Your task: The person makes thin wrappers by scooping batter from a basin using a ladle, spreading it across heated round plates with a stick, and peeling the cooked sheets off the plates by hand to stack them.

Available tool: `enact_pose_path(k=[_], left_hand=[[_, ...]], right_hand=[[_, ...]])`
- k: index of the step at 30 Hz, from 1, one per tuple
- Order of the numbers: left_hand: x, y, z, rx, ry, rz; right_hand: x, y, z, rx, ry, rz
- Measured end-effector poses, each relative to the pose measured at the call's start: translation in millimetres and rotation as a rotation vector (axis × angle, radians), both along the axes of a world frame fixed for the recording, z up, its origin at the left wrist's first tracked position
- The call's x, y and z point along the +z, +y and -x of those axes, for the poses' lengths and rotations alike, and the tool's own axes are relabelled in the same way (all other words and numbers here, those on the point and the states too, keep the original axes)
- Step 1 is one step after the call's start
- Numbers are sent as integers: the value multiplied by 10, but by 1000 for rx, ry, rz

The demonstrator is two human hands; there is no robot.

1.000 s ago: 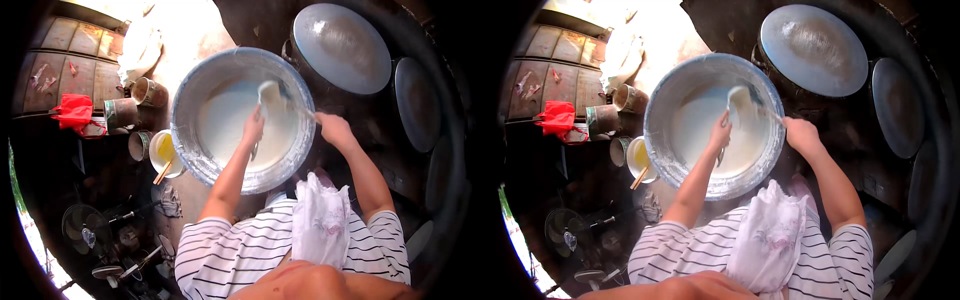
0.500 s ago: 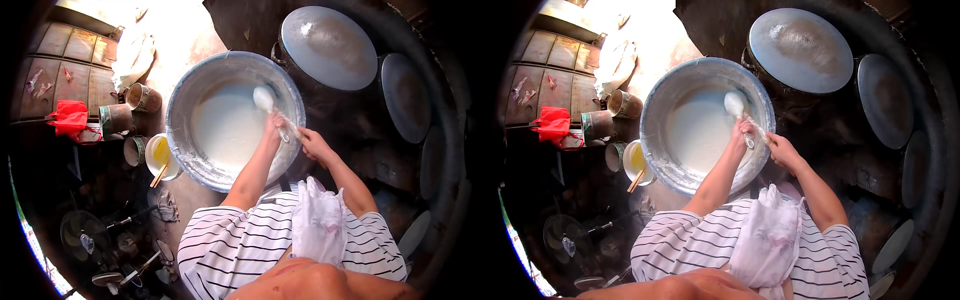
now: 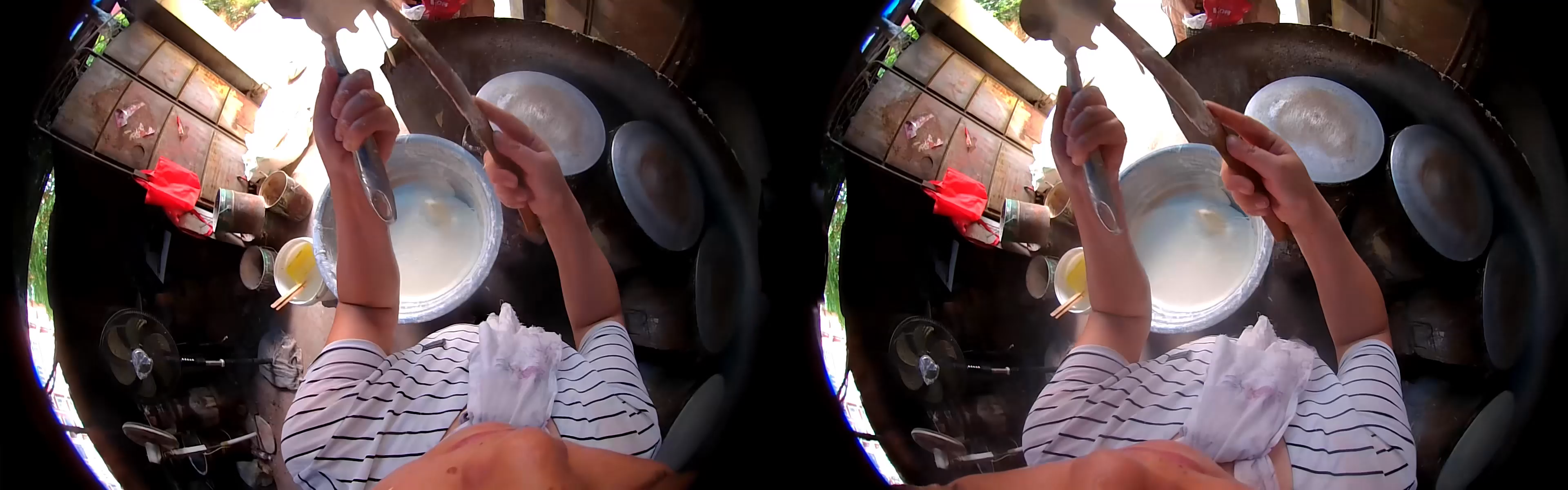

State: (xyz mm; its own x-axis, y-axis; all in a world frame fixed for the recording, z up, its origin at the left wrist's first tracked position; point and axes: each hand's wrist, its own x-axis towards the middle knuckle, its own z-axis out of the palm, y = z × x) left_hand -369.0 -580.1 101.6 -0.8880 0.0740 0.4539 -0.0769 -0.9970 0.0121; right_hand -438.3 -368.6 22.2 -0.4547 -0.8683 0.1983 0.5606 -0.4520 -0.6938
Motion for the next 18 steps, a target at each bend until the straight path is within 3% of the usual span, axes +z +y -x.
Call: enact_pose_path(k=[2, 4, 5, 8, 9, 11, 12, 15, 16, 17, 18], left_hand=[[218, -57, 33, -14, 62, -85], [-84, -255, -51, -100, 0, 32], [-306, -347, -116, -132, -25, 90], [-665, -326, -500, -312, -527, -169], [-621, -310, -598, -372, -678, -243], [-644, -148, -732, -443, -617, -82], [-744, -58, -799, -360, -544, 52], [-1148, 209, -502, -536, -634, 84], [-1215, 336, -292, -715, -694, -3], [-1138, 553, -127, -761, -824, -104], [-1157, 769, -13, -821, -793, -110]], right_hand=[[147, -73, 36, 3, 27, 93], [-189, -22, -45, -5, 70, 99], [-414, 38, -147, 15, -49, -35], [-832, 232, -543, -47, -203, -462], [-871, 386, -671, -43, -183, -469], [-970, 743, -881, -75, -311, -365], [-1020, 867, -977, -142, -330, -296], [-1260, 1078, -1277, -308, -416, -247], [-1340, 1129, -1394, -360, -445, -319], [-1341, 1196, -1479, -432, -468, -384], [-1310, 1310, -1587, -501, -456, -381]])
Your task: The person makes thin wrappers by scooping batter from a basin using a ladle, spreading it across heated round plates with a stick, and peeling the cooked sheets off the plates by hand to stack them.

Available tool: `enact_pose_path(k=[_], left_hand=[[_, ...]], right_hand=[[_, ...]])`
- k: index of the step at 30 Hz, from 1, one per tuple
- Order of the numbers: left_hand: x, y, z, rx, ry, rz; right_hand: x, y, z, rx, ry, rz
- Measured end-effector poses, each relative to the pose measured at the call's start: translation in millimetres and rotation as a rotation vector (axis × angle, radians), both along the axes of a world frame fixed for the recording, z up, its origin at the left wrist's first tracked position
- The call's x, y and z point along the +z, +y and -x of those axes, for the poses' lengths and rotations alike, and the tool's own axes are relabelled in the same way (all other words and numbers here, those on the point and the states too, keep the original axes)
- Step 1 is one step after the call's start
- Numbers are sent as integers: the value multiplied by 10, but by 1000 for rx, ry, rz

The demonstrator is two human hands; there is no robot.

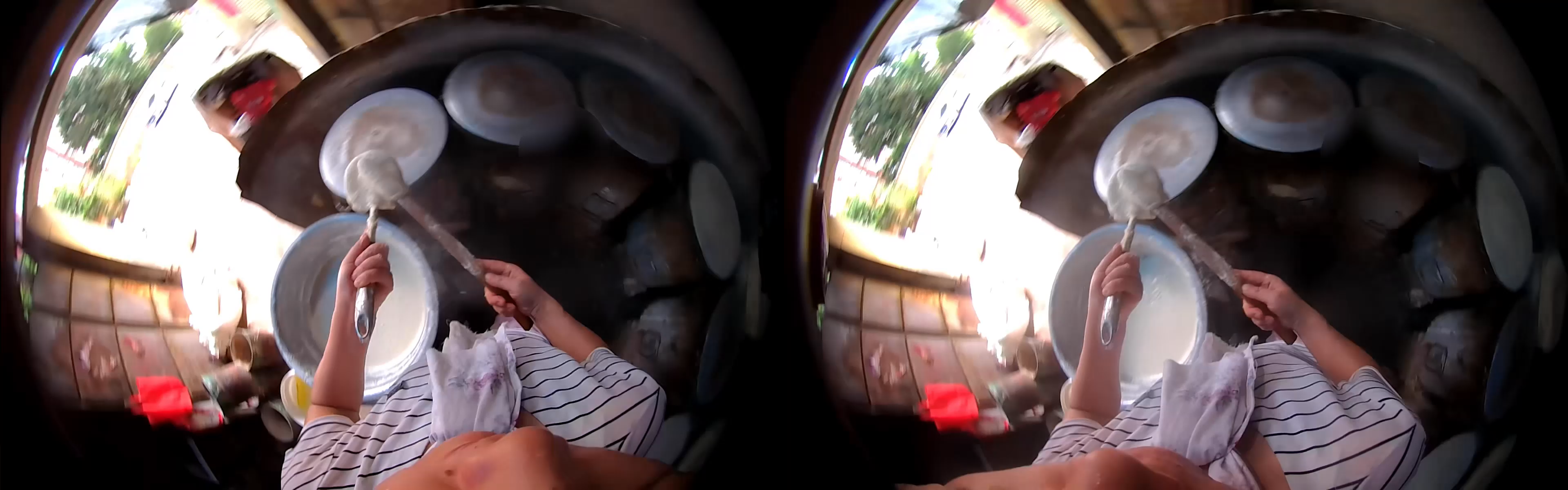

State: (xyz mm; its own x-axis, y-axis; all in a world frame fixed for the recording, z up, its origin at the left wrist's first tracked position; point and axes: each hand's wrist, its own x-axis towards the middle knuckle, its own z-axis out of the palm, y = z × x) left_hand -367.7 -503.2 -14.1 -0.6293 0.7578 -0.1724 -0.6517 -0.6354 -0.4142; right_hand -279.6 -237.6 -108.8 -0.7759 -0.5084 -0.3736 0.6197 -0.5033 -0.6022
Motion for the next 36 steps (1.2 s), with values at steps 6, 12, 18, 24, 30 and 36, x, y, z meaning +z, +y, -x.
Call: enact_pose_path(k=[6, 12, 18, 24, 30, 36], left_hand=[[259, 1947, 447, -403, 428, -73], [758, 4685, 393, -668, 12, -519], [-231, 6042, 934, -882, 92, -234], [-874, 7001, 1228, -1086, 167, -91], [-1061, 7560, 1630, -902, 689, 438], [-1387, 7818, 2350, -749, 913, 462]], right_hand=[[769, 1511, -405, -660, 397, -221], [-131, 2522, -90, -1322, 690, -1447], [-464, 3737, -1071, -1363, -101, -565], [-843, 4500, -46, -1594, -239, -483], [-927, 4406, 455, -1630, -55, -1167], [-513, 4757, 415, -1160, -51, -1896]])
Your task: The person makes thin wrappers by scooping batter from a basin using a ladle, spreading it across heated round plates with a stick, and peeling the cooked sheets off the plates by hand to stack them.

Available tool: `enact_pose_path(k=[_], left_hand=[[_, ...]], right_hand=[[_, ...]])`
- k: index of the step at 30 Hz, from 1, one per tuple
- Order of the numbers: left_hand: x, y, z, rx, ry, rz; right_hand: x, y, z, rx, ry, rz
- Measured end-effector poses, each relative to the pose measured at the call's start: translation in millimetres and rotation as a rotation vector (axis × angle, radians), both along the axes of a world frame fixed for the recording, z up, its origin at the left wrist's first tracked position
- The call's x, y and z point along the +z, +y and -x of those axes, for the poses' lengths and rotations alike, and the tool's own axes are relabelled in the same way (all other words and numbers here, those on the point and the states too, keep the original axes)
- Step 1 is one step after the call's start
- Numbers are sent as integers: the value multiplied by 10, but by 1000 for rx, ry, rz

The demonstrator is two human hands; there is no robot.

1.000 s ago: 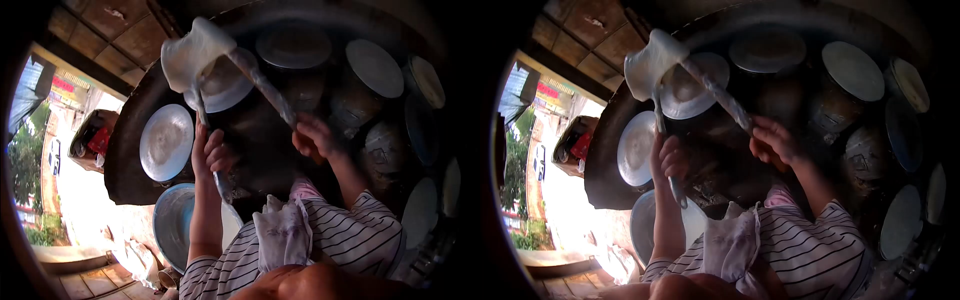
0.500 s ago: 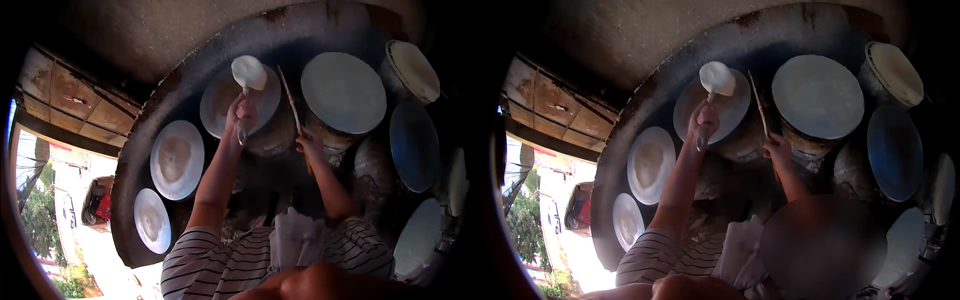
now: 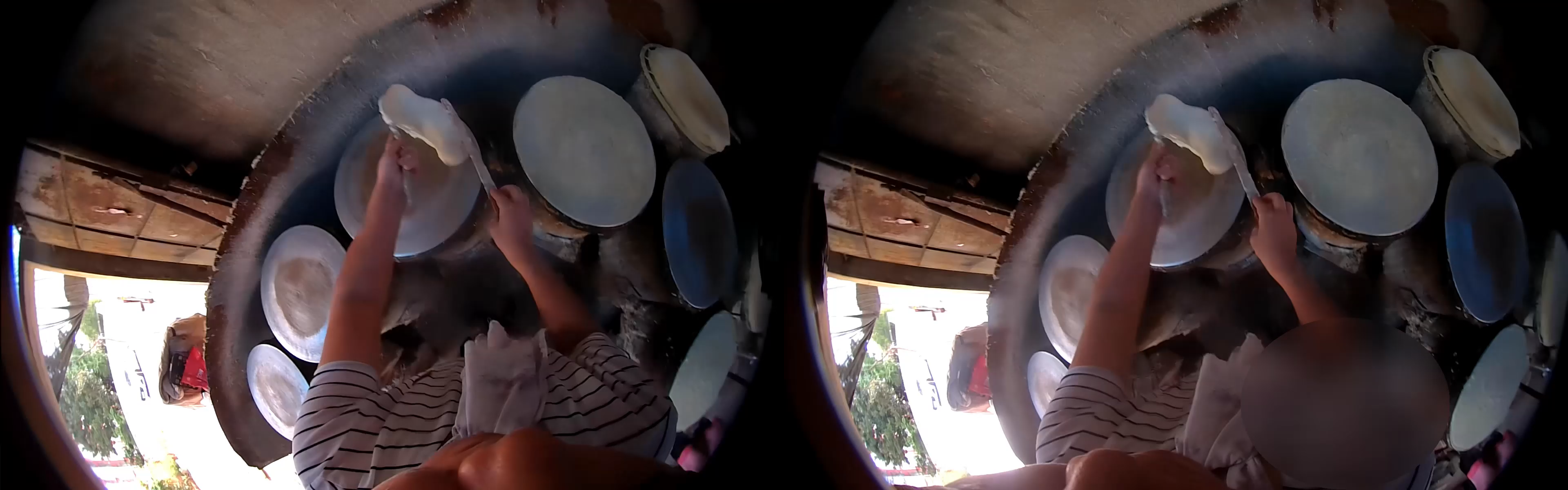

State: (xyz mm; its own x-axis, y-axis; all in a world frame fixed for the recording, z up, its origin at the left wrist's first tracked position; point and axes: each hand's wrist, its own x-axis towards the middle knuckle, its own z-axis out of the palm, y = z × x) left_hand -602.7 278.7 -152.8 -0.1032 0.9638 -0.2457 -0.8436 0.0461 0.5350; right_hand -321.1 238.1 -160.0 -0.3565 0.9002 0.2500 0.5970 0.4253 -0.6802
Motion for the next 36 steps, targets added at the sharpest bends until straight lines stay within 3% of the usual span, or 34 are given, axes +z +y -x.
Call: enact_pose_path(k=[3, 4, 7, 11, 13, 18, 19, 21, 23, 26, 27, 30, 36], left_hand=[[238, -250, 76, 36, -405, 81], [185, -251, 154, 19, -398, 19], [131, -227, 362, 45, -352, 30], [53, -553, 664, 21, -548, -27], [88, -718, 626, 12, -737, -29], [3, -799, 885, -47, -938, -224], [-90, -1060, 851, -36, -1001, -243], [-24, -1339, 668, 87, -1029, -237], [-3, -1462, 505, 181, -1144, -287], [-248, -1572, 493, 154, -1081, -372], [-142, -1625, 356, 155, -1171, -386], [-122, -1822, -1, 262, -1208, -486], [75, -1742, -478, 321, -1165, -659]], right_hand=[[65, -233, 123, 104, -46, -6], [134, -195, 325, 120, -133, 68], [72, 186, 656, 34, -37, -99], [21, 91, 131, 36, -65, -70], [5, -112, 386, 60, 9, -65], [45, 401, 492, 58, 28, -177], [10, 423, 306, 37, -59, -174], [125, 282, 348, 99, 27, 40], [54, 167, 737, 142, 95, -39], [168, 360, 845, 252, 46, -101], [180, 389, 722, 271, 31, -122], [127, 568, 347, 194, -136, -183], [-21, 857, 1198, 466, -66, -83]])
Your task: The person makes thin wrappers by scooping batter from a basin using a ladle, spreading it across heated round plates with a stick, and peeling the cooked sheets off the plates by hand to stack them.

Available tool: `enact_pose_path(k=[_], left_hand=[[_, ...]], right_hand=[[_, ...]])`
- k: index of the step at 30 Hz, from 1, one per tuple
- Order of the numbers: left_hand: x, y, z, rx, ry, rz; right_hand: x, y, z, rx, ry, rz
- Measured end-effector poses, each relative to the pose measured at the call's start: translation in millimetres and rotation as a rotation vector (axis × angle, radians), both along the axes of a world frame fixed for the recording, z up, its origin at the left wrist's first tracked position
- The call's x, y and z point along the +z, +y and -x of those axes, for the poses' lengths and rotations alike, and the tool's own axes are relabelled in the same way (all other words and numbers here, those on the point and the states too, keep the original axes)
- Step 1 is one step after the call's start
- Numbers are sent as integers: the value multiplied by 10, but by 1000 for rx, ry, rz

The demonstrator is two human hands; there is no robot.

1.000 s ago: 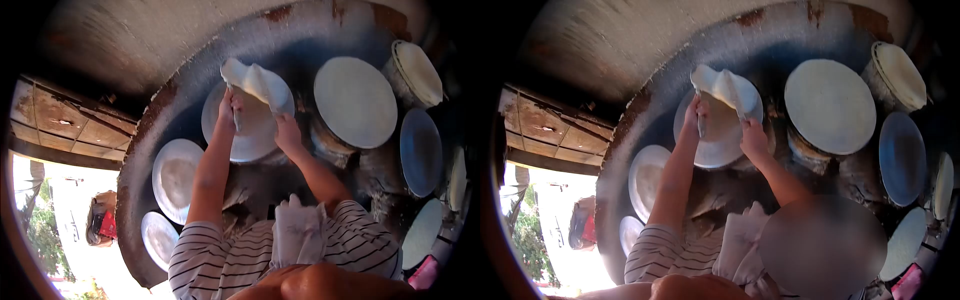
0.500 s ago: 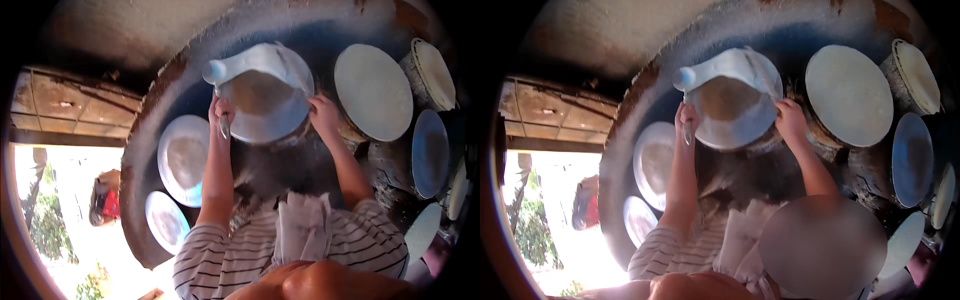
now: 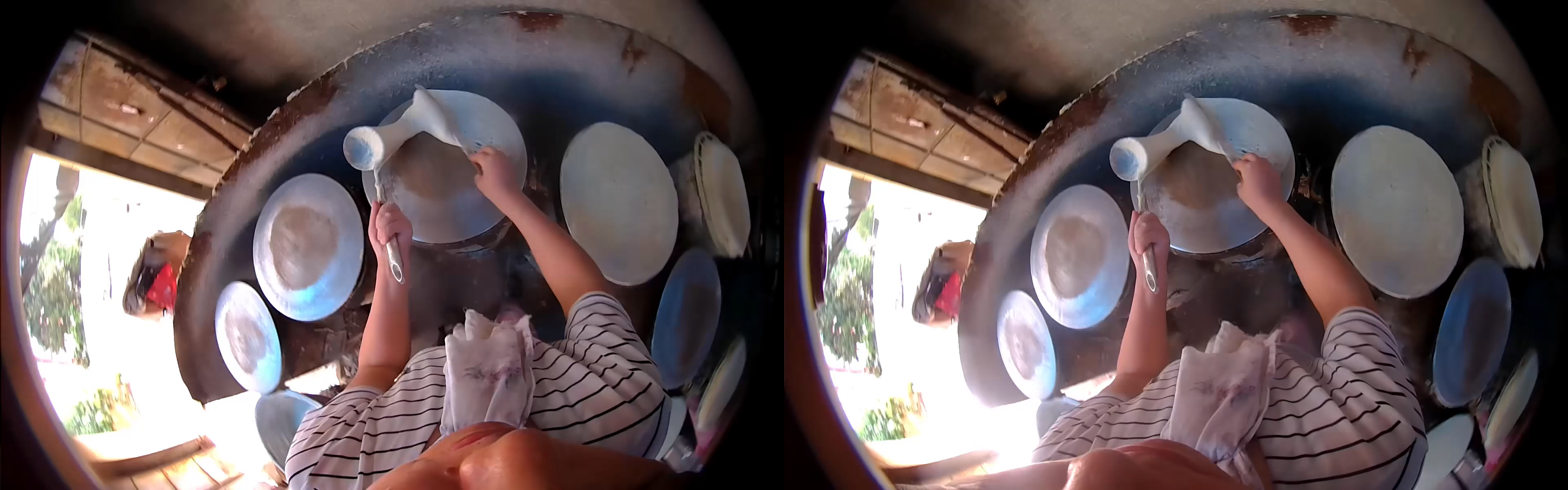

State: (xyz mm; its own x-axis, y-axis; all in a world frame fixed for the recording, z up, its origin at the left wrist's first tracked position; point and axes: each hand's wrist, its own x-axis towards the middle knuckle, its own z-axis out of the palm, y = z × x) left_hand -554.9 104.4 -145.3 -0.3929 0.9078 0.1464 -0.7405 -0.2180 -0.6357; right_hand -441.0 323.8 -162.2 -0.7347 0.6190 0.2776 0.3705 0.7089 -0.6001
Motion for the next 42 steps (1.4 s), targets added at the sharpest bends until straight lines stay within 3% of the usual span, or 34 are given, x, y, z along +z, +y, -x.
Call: enact_pose_path(k=[4, 5, 7, 9, 10, 11, 13, 17, 22, 25, 27, 29, 30, 34, 37, 40, 42], left_hand=[[408, 151, -425, 132, 17, -48], [584, 204, -556, 153, -16, -50], [772, 306, -738, 179, 95, -87], [1002, 350, -893, 217, 260, -69], [1074, 366, -943, 246, 352, -40], [1010, 411, -945, 249, 330, 18], [776, 401, -946, 208, 271, 179], [443, 389, -1103, 226, 114, 197], [1068, 302, -1217, 238, 175, 132], [1303, 249, -1175, 263, 477, 129], [1145, 227, -1067, 282, 323, 262], [818, 245, -870, 249, 136, 369], [643, 228, -849, 223, 121, 314], [999, 97, -1187, 285, 22, 303], [1335, -12, -1194, 268, 324, 333], [1048, 70, -840, 230, 227, 489], [1039, 110, -805, 231, 67, 448]], right_hand=[[96, 36, 176, 230, 68, 53], [7, 94, 189, 327, 188, 31], [233, 275, -26, 432, 99, -89], [314, 649, -282, 393, 105, 30], [180, 990, -326, 295, 64, -71], [48, 1224, -297, 208, 12, -164], [50, 1174, -123, 373, -19, -10], [-27, 982, 335, 605, 75, 51], [108, 878, 87, 796, 59, 167], [148, 1393, 23, 909, 57, 238], [-47, 1751, 331, 568, -2, 175], [-12, 1664, 613, 738, -15, -1], [90, 1449, 625, 809, 17, 52], [84, 1234, 186, 966, 1, 234], [371, 1621, 181, 975, -267, 479], [184, 1595, 662, 726, -97, 368], [133, 1465, 726, 958, -40, 302]])
